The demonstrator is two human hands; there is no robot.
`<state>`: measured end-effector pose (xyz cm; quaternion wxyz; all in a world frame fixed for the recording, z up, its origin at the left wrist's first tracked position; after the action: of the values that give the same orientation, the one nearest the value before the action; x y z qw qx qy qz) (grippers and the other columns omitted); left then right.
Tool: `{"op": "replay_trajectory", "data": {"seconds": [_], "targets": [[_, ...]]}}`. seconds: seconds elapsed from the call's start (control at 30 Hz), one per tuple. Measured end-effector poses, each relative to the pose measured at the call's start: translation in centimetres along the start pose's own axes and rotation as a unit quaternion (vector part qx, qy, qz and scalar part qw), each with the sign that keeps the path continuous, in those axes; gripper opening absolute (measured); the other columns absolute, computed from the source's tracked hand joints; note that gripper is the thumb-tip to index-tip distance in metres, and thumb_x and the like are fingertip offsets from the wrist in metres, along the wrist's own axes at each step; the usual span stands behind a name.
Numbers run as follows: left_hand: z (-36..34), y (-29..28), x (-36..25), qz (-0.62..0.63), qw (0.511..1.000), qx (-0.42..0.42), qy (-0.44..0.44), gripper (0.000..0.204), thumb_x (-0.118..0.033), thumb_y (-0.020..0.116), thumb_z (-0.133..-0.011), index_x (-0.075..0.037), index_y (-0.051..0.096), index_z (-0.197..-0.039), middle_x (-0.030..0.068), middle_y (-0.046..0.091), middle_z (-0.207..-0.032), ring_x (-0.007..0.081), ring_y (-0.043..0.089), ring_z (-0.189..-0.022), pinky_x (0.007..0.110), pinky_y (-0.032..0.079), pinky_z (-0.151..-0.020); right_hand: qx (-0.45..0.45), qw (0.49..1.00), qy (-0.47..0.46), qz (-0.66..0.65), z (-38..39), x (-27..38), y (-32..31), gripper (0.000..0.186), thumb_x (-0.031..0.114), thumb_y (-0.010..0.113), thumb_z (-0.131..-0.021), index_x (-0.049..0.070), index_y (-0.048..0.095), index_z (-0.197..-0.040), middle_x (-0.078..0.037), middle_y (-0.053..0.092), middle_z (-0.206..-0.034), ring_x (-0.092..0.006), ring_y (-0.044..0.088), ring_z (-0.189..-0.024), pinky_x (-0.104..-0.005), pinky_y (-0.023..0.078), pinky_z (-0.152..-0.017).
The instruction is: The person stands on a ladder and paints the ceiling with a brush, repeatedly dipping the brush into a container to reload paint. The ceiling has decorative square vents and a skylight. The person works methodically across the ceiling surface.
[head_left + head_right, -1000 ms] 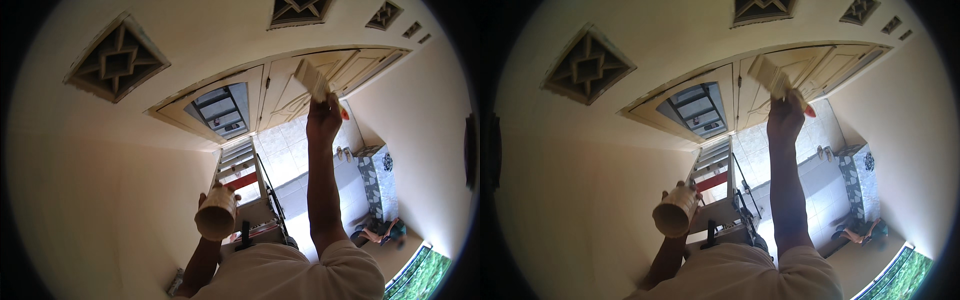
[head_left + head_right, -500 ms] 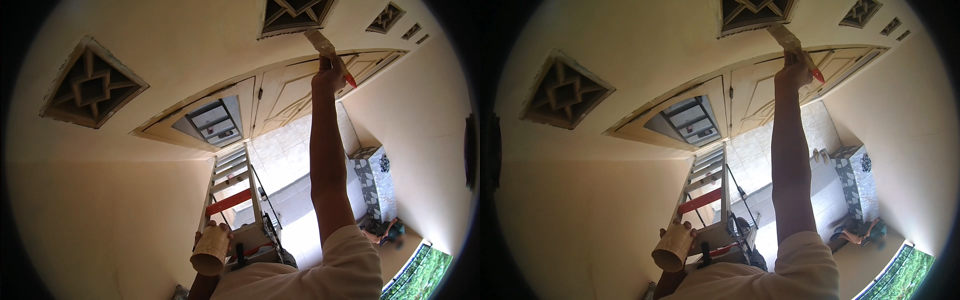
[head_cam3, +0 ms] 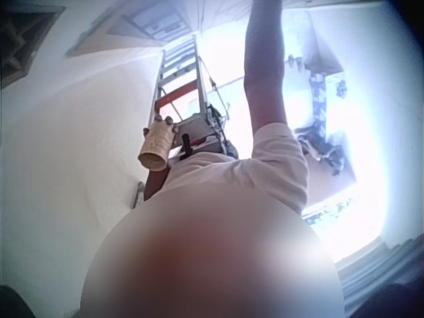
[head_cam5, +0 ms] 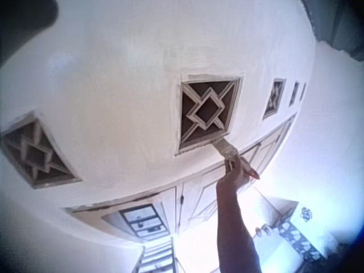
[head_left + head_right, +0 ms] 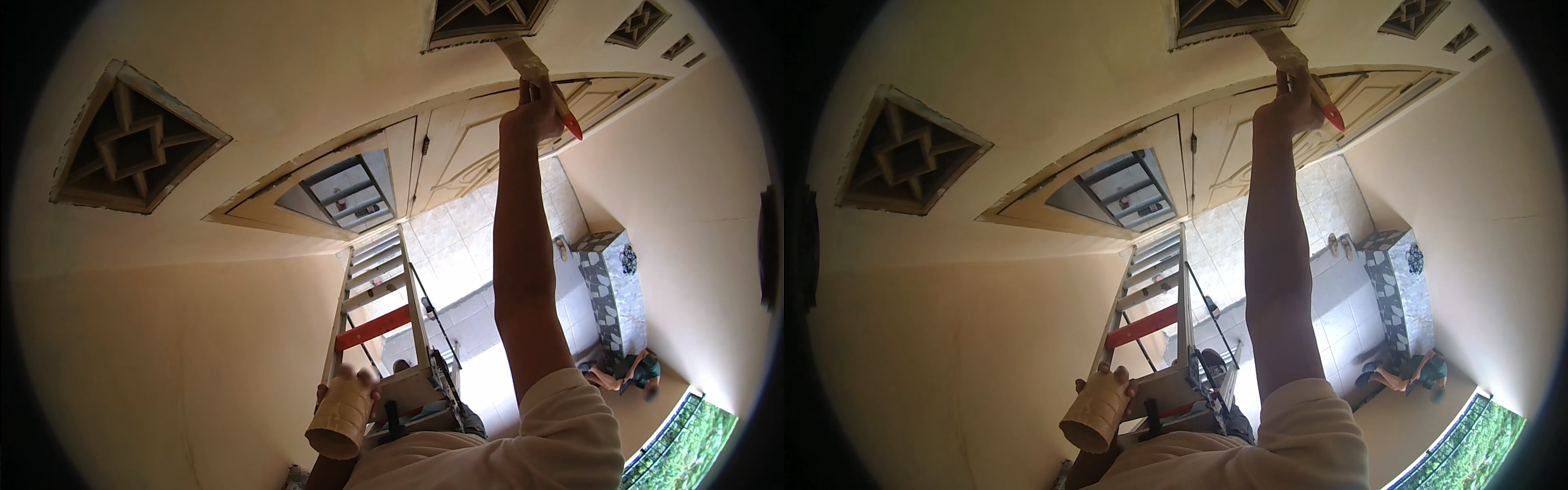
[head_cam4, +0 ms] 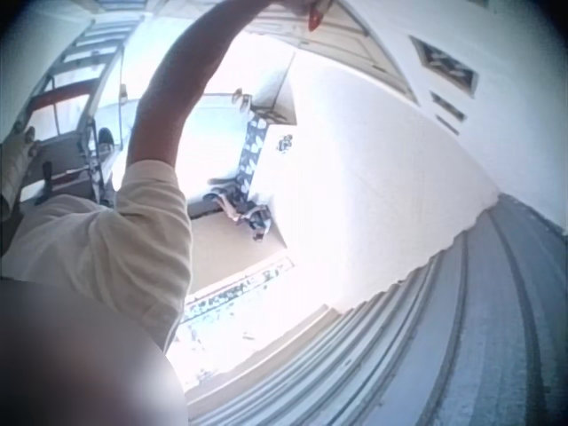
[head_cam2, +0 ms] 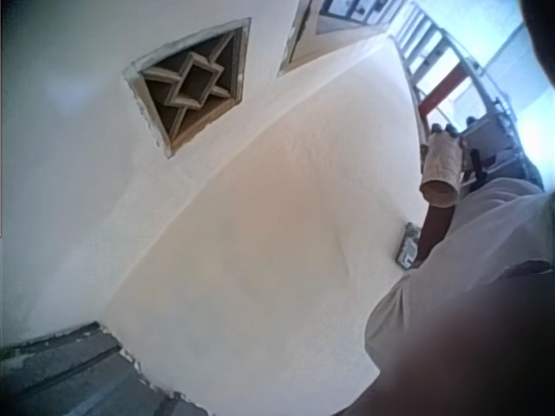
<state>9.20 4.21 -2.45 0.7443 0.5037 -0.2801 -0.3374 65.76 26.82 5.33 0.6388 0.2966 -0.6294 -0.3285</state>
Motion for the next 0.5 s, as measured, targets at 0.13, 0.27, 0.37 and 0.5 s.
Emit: {"op": "replay_trajectory", "data": {"seconds": [0.13, 0.27, 0.37, 0.5], "targets": [[-0.1, 0.1, 0.0, -0.004, 1.000, 0.007, 0.002, 0.052, -0.049, 0.062, -0.100, -0.009, 0.054, -0.130, 0.0257, 0.053, -0.122, 0.0423, 0.055, -0.112, 0.050, 0.067, -0.077, 0.011, 1.000, -0.020, 0.018, 1.0, 0.5, 0.5, 0.026, -0.004, 0.073, -0.085, -0.010, 0.058, -0.105, -0.019, 0.065, -0.109, -0.0281, 0.071, -0.098, -0.0425, 0.067, -0.087], [-0.1, 0.5, 0.2, -0.004, 1.000, -0.006, 0.003, 0.052, -0.050, 0.061, -0.100, -0.009, 0.054, -0.131, 0.0256, 0.053, -0.122, 0.0420, 0.055, -0.112, 0.049, 0.067, -0.075, 0.037, 0.997, -0.044, 0.045, 1.5, 1.2, 1.1, 0.026, -0.003, 0.073, -0.085, -0.011, 0.057, -0.105, -0.020, 0.066, -0.108, -0.0292, 0.071, -0.098, -0.0455, 0.066, -0.088], [0.0, 0.3, 0.1, -0.011, 1.000, -0.007, 0.003, 0.053, -0.052, 0.060, -0.100, -0.010, 0.054, -0.132, 0.0254, 0.054, -0.122, 0.0421, 0.056, -0.112, 0.049, 0.067, -0.073, 0.076, 0.994, -0.062, 0.056, 1.5, 1.5, 1.5, 0.026, -0.002, 0.073, -0.086, -0.012, 0.057, -0.104, -0.020, 0.066, -0.108, -0.0301, 0.072, -0.097, -0.0473, 0.066, -0.088], [0.0, -0.1, 0.1, -0.023, 1.000, -0.007, 0.003, 0.055, -0.056, 0.057, -0.100, -0.012, 0.053, -0.134, 0.0245, 0.055, -0.121, 0.0421, 0.056, -0.110, 0.051, 0.067, -0.069, 0.065, 0.993, -0.073, 0.062, 1.2, 1.5, 2.4, 0.024, -0.001, 0.074, -0.086, -0.011, 0.059, -0.102, -0.020, 0.067, -0.106, -0.0295, 0.073, -0.094, -0.0469, 0.067, -0.085]]}}
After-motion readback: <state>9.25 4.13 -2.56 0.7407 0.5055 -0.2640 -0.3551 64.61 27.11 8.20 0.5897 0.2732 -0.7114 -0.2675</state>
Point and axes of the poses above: each hand's wrist, its own z-axis away from the middle knuckle, its own y-axis out of the palm, x = y × z, the point moved 5 cm from there along -z, towards the middle knuckle
